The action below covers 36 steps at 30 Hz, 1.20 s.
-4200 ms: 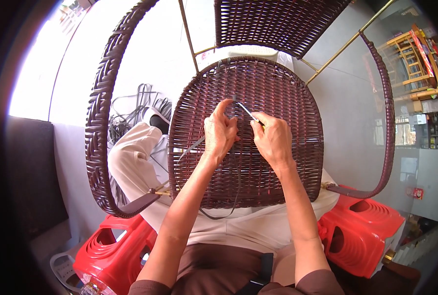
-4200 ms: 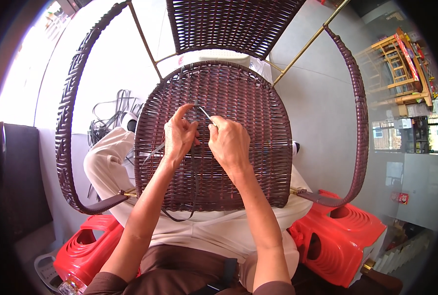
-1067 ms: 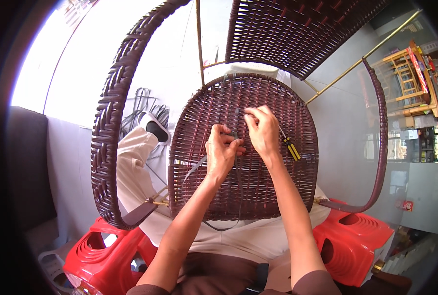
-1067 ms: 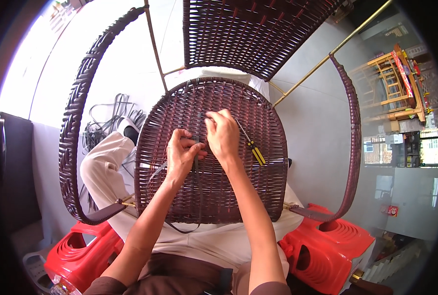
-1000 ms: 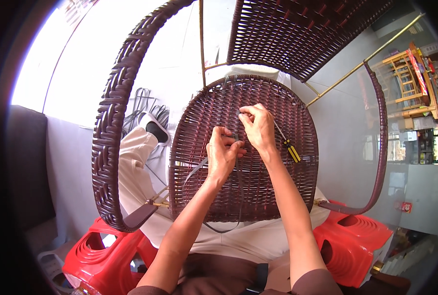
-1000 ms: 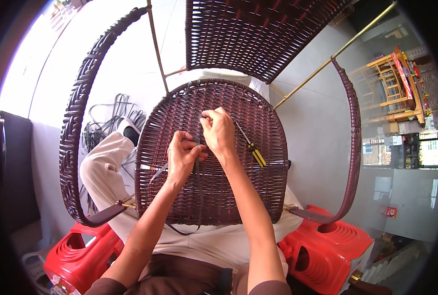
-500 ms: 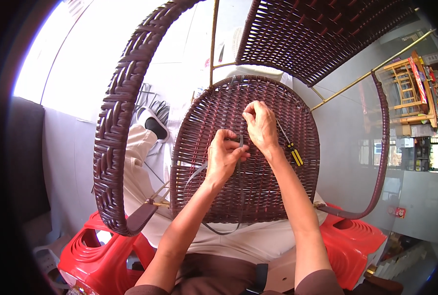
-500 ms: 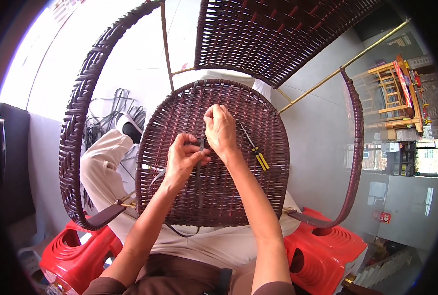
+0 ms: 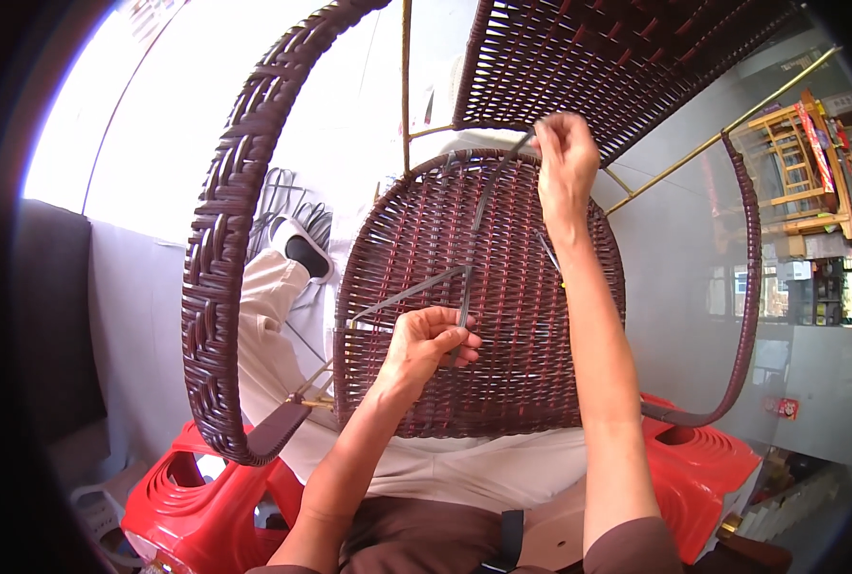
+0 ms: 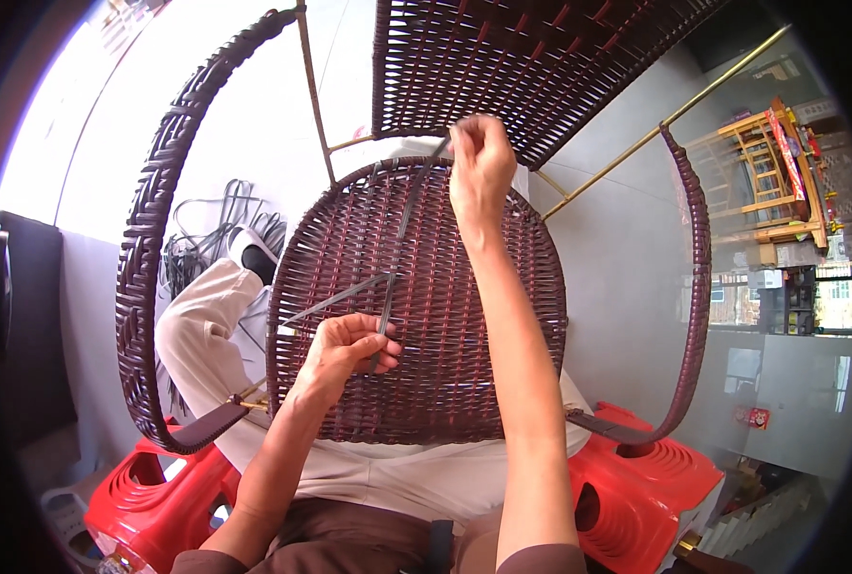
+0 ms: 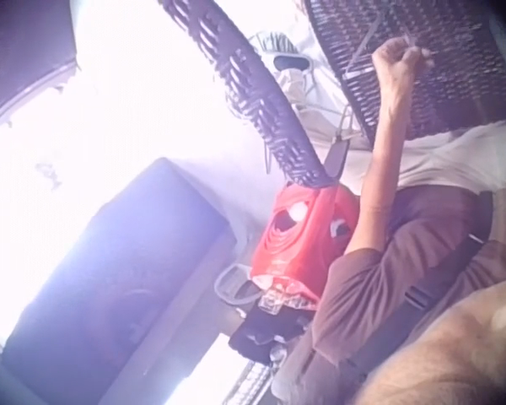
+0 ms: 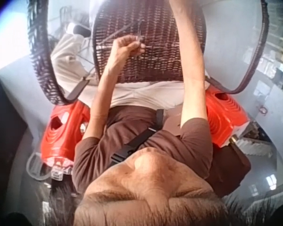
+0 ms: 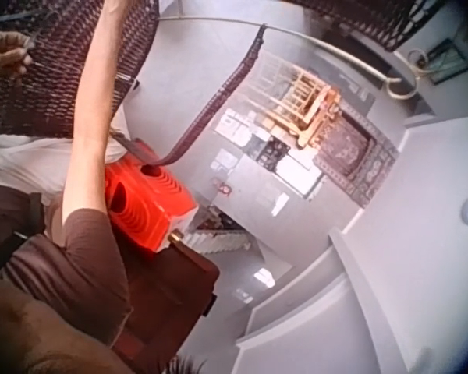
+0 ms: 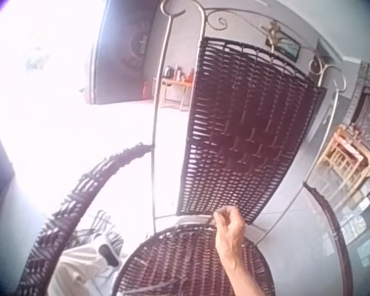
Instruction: The person weaves dark strips into the seat of a wicker chair. They use a screwdriver to wedge the strips through the existing weave and pull them into place.
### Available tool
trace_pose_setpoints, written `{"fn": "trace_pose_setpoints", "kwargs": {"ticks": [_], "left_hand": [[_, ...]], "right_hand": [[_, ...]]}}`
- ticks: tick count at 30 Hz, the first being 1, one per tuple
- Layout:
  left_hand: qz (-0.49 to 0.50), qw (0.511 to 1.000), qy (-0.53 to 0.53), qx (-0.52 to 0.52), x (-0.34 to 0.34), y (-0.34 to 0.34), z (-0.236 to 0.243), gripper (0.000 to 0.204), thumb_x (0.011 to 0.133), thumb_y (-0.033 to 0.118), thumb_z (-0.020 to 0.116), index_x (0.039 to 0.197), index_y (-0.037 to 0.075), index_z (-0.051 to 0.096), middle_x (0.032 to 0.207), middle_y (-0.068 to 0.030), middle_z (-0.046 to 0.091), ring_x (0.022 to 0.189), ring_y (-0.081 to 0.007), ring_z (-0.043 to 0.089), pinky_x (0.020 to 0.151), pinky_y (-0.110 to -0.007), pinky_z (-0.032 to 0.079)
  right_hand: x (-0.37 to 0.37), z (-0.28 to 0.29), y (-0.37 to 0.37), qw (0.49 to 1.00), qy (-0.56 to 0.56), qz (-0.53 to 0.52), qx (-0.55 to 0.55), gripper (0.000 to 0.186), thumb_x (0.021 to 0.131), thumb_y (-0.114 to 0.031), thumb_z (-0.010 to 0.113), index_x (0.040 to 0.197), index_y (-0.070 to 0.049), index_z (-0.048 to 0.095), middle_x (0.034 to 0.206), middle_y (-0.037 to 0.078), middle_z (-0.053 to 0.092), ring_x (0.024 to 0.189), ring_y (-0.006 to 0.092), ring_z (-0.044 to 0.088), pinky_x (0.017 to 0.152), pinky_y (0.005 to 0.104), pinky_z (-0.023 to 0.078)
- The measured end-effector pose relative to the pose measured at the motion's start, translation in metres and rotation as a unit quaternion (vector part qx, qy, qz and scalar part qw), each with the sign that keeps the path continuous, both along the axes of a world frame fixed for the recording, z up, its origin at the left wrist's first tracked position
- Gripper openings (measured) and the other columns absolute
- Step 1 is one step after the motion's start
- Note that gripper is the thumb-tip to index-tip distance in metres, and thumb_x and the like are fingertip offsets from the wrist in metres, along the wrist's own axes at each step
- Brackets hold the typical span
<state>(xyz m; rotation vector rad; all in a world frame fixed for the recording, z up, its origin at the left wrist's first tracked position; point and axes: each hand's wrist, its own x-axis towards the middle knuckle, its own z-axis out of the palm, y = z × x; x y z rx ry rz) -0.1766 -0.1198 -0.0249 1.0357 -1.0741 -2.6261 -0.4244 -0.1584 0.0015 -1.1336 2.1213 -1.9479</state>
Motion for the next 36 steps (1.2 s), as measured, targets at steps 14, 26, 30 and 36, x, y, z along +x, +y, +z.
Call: {"fn": "trace_pose_setpoints", "kwargs": {"ticks": [14,26,30,36], "left_hand": [[0.005,1.000,0.027,-0.006,0.017,0.007,0.003,0.013,0.089,0.008,0.052,0.096,-0.001,0.058,0.081,-0.0105,0.065,0.072,-0.0158,0.064,0.067,-0.026,0.054],[-0.042,0.972,-0.003,-0.232,0.055,0.026,0.014,0.015,0.090,0.001,0.043,0.093,-0.007,0.056,0.083,-0.0101,0.063,0.082,-0.0143,0.061,0.078,-0.027,0.048],[-0.021,0.964,0.006,-0.264,0.040,0.018,0.021,0.019,0.091,0.005,0.041,0.089,-0.006,0.056,0.078,-0.0085,0.061,0.076,-0.0134,0.058,0.074,-0.027,0.046],[0.010,0.968,-0.012,-0.251,-0.009,-0.011,0.000,0.027,0.095,0.017,0.043,0.087,-0.003,0.059,0.079,-0.0048,0.062,0.074,-0.0112,0.058,0.076,-0.025,0.047]], "right_hand": [[0.040,-0.041,0.030,0.954,-0.078,0.058,0.283,0.014,0.072,-0.006,0.071,0.081,0.002,0.064,0.070,0.008,0.064,0.061,0.0138,0.059,0.057,0.0270,0.048],[0.039,-0.043,0.035,0.979,-0.060,0.076,0.179,0.008,0.083,-0.007,0.060,0.078,-0.001,0.058,0.065,0.006,0.062,0.056,0.0129,0.060,0.050,0.0247,0.048],[0.023,-0.010,0.017,0.991,-0.012,-0.006,0.131,0.012,0.084,-0.011,0.058,0.077,-0.001,0.058,0.061,0.006,0.060,0.052,0.0123,0.057,0.047,0.0262,0.045],[-0.022,0.046,-0.010,0.997,0.037,-0.061,0.035,0.012,0.081,-0.010,0.061,0.078,0.001,0.058,0.060,0.005,0.059,0.051,0.0121,0.055,0.050,0.0260,0.045]]}}
